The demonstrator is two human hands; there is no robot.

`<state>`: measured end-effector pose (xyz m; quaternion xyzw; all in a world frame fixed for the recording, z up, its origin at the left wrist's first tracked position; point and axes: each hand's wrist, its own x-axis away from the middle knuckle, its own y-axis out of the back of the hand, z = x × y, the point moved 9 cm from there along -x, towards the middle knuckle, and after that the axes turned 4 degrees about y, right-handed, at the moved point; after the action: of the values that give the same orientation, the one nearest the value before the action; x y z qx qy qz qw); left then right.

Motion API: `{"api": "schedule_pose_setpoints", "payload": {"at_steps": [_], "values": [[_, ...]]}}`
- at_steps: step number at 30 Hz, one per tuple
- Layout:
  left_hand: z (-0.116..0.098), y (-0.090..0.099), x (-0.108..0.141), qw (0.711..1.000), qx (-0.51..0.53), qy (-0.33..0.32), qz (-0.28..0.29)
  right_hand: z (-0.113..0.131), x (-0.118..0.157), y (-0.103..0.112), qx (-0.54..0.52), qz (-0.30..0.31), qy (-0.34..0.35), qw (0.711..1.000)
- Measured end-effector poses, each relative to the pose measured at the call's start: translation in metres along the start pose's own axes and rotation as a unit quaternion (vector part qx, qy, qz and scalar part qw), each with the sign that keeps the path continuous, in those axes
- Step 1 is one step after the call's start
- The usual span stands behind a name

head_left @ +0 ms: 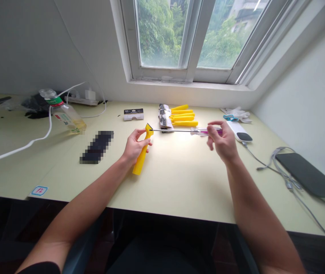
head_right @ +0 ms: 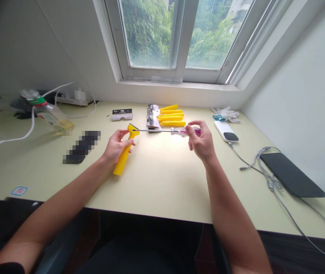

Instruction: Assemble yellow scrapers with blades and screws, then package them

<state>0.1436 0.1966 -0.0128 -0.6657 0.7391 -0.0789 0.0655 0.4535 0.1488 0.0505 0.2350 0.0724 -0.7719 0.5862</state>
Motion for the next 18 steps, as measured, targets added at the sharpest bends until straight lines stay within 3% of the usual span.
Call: {"api": "schedule_pose_setpoints", "payload": {"at_steps": [2, 5, 10, 12, 16, 18], "values": [[0.0008, -0.0014, 0.0, 1.0, -0.003, -0.001, 0.007, -0.0015, 0.0, 0.0028, 0.004, -0.005, -0.008, 1.0], [0.0013, -0.0012, -0.0001, 1.0, -0.009, -0.002, 0.003, 0.0006, 0.0006, -0.0054, -0.022, 0.044, -0.001, 0.999], [-0.0006, -0.0003, 0.0003, 1.0, -0.02, -0.005, -0.005, -0.0051, 0.0011, -0.002, 0.006, 0.013, -0.024, 1.0], [-0.0022, -0.0001, 0.0007, 1.0, -0.021, -0.007, -0.008, -0.0061, 0.0008, -0.0068, -0.003, 0.036, -0.016, 0.999], [-0.0031, -0.0009, 0.0013, 0.999, -0.035, -0.006, -0.009, -0.0085, -0.0002, -0.0002, 0.033, -0.005, -0.002, 0.999], [-0.0024, -0.0012, 0.0012, 0.999, -0.043, -0.008, -0.009, -0.007, -0.0003, -0.0037, 0.018, 0.003, 0.01, 1.0]]}}
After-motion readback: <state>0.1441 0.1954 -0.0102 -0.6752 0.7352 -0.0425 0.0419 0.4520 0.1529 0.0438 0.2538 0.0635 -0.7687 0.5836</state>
